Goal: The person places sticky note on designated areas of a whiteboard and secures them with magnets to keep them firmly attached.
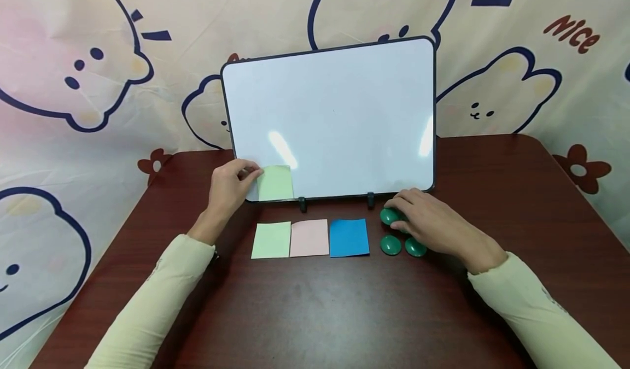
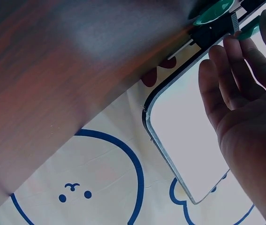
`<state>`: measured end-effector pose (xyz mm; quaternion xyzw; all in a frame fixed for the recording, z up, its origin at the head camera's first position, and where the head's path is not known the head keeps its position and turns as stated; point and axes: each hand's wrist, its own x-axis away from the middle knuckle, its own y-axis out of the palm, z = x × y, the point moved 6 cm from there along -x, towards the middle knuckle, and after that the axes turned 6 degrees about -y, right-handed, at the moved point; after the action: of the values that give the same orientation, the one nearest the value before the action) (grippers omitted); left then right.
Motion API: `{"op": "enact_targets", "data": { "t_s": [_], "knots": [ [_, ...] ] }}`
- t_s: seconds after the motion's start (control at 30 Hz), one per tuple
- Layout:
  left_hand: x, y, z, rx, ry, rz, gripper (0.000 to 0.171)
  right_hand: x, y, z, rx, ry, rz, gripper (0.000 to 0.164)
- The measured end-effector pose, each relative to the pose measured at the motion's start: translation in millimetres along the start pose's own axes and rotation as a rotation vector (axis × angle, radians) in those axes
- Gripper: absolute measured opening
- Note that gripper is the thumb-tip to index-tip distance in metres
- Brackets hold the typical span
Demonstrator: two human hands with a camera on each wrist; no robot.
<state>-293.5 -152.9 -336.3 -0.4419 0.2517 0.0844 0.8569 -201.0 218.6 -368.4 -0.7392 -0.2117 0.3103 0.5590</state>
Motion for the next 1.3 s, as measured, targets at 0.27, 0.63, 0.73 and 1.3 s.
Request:
{"op": "enact_targets", "data": {
  "t_s": [0.27, 0.63, 0.73, 1.3],
  "knots": [
    [-1.1, 1.6, -0.6, 0.003, 0.004, 0.009, 0.011, 0.3, -0.6, -0.6, 0.011, -0.014, 0.008, 0.035],
    [-0.6, -1.9, 1.0, 0.02, 0.0, 0.017, 0.01, -0.5, -1.0, 0.1, 0.005, -0.014, 0.004, 0.035],
    [-1.2, -1.1, 0.3, 0.015, -0.007, 0.01, 0.011, -0.8, -0.5, 0.8, 0.002, -0.009, 0.0, 0.035],
    [-1.1, 2.3, 5.0, -0.046, 0.031, 0.058, 0.016, 0.1, 0.4, 1.1, -0.028, 0.011, -0.026, 0.032]
  ]
}}
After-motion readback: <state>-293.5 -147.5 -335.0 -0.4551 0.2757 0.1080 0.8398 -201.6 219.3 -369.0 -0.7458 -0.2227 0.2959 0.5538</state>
